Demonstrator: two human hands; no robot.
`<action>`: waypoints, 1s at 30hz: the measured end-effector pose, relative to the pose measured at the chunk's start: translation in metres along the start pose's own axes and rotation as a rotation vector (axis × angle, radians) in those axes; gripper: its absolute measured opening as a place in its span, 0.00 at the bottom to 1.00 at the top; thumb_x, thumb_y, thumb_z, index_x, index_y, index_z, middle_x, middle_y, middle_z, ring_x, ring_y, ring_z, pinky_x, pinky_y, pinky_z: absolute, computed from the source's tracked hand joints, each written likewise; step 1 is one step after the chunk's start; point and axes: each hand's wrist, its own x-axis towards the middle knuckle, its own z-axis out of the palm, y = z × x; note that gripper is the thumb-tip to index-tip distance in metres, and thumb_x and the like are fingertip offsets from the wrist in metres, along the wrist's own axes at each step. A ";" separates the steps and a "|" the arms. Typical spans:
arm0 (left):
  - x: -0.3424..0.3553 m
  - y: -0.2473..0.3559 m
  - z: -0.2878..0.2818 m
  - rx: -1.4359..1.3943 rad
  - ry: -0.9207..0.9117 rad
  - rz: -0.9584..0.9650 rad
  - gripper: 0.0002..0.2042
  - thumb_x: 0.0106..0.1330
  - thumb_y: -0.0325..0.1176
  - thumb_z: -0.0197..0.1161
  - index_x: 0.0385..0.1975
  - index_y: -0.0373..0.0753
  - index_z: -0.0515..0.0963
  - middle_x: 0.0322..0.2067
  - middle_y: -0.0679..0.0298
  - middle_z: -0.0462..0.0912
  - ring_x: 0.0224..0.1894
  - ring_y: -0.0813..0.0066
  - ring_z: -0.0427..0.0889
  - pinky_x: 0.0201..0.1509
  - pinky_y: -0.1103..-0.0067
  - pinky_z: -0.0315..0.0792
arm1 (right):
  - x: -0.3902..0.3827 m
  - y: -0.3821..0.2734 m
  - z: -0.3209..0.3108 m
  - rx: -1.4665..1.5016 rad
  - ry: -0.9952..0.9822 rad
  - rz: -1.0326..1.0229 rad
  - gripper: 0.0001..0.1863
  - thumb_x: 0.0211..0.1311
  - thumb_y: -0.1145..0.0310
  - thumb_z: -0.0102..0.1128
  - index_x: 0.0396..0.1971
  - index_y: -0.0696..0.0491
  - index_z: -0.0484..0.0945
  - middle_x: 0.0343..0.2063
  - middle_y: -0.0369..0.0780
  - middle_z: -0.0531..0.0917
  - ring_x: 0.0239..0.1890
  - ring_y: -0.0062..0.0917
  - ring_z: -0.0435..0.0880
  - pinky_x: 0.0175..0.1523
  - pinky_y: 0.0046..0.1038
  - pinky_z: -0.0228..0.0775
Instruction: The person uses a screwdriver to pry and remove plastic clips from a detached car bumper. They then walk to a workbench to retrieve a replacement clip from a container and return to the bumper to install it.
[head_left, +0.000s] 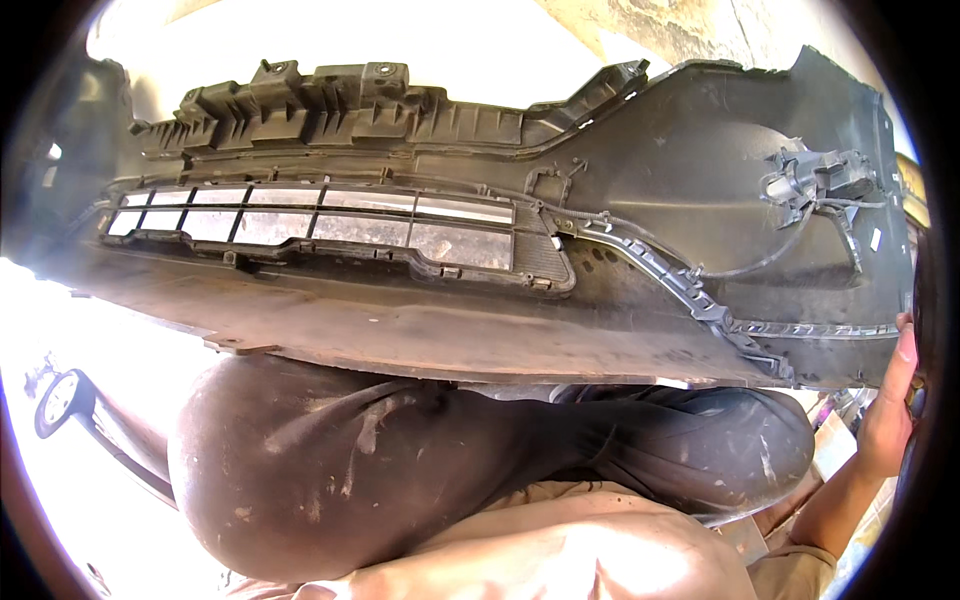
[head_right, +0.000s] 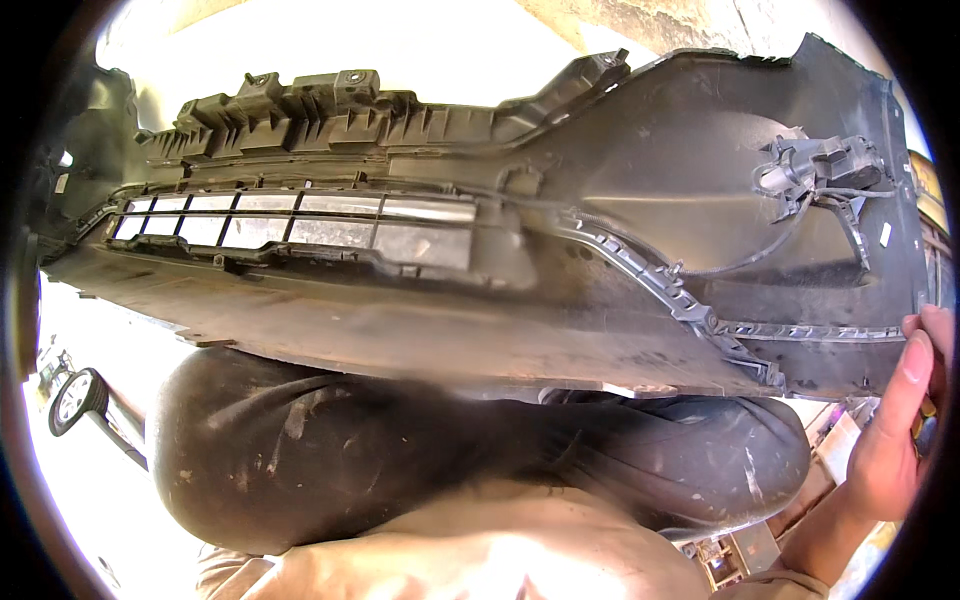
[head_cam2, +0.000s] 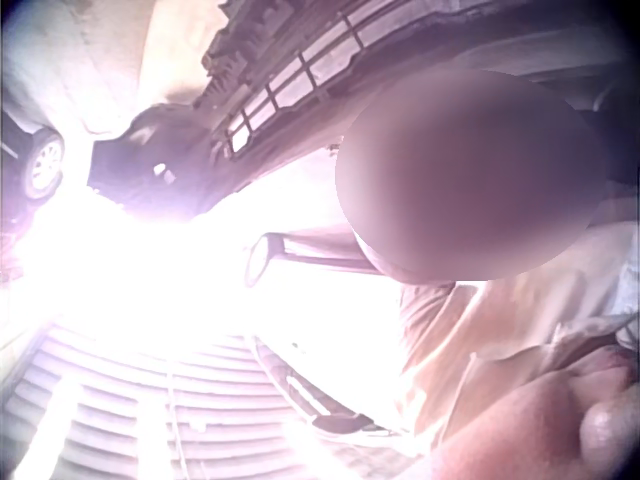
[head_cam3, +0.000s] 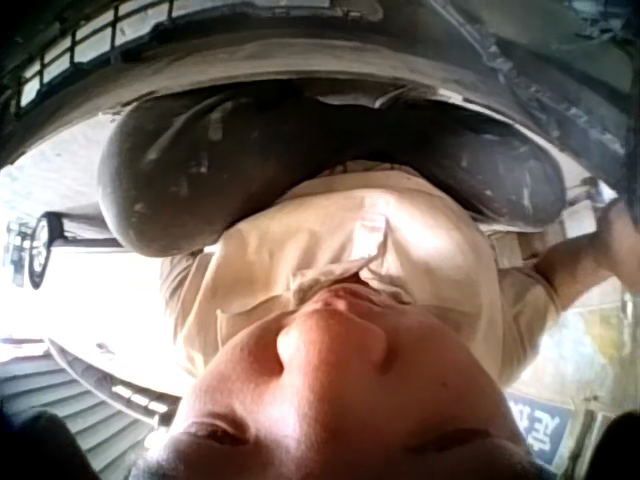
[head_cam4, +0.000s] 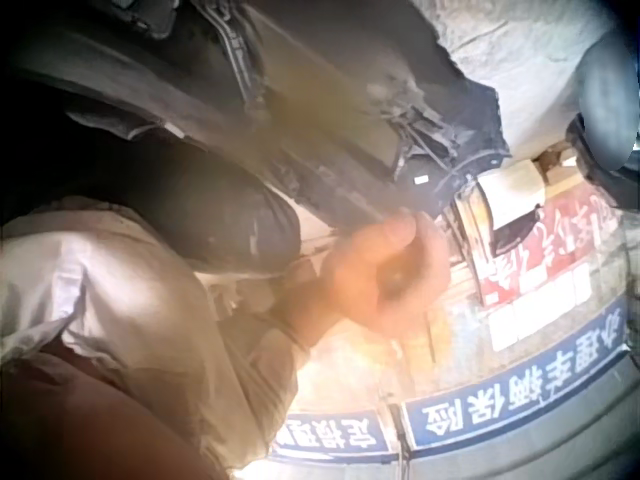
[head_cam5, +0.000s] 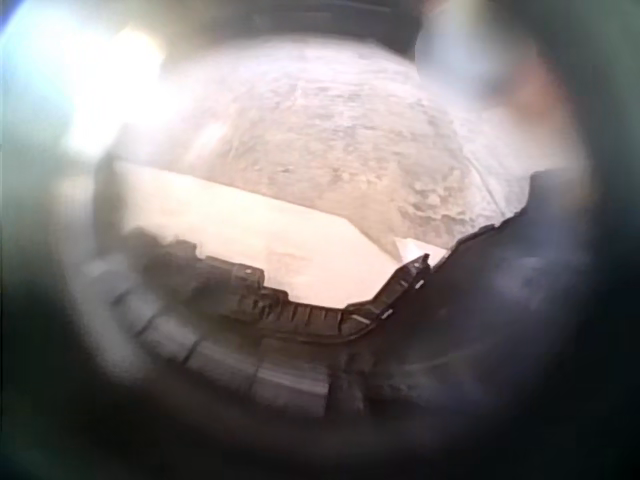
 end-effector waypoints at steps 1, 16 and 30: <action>0.001 -0.005 0.001 0.008 -0.017 -0.011 0.12 0.67 0.33 0.63 0.42 0.32 0.85 0.36 0.52 0.89 0.41 0.60 0.89 0.47 0.68 0.80 | 0.001 -0.007 0.003 0.011 0.009 0.032 0.11 0.75 0.75 0.59 0.49 0.64 0.84 0.42 0.47 0.90 0.44 0.30 0.90 0.53 0.30 0.81; 0.008 -0.037 0.011 0.133 -0.139 -0.088 0.13 0.67 0.36 0.63 0.42 0.32 0.85 0.37 0.50 0.89 0.43 0.57 0.89 0.48 0.66 0.80 | 0.022 -0.046 0.030 0.316 -0.003 0.126 0.10 0.69 0.81 0.61 0.48 0.68 0.82 0.40 0.41 0.87 0.31 0.15 0.77 0.39 0.18 0.69; 0.013 -0.013 -0.020 0.381 -0.198 -0.181 0.15 0.67 0.38 0.63 0.43 0.32 0.85 0.37 0.48 0.89 0.44 0.54 0.89 0.49 0.65 0.80 | 0.034 0.012 0.029 0.125 -0.011 0.051 0.08 0.71 0.78 0.61 0.43 0.68 0.83 0.36 0.46 0.87 0.31 0.23 0.81 0.37 0.24 0.73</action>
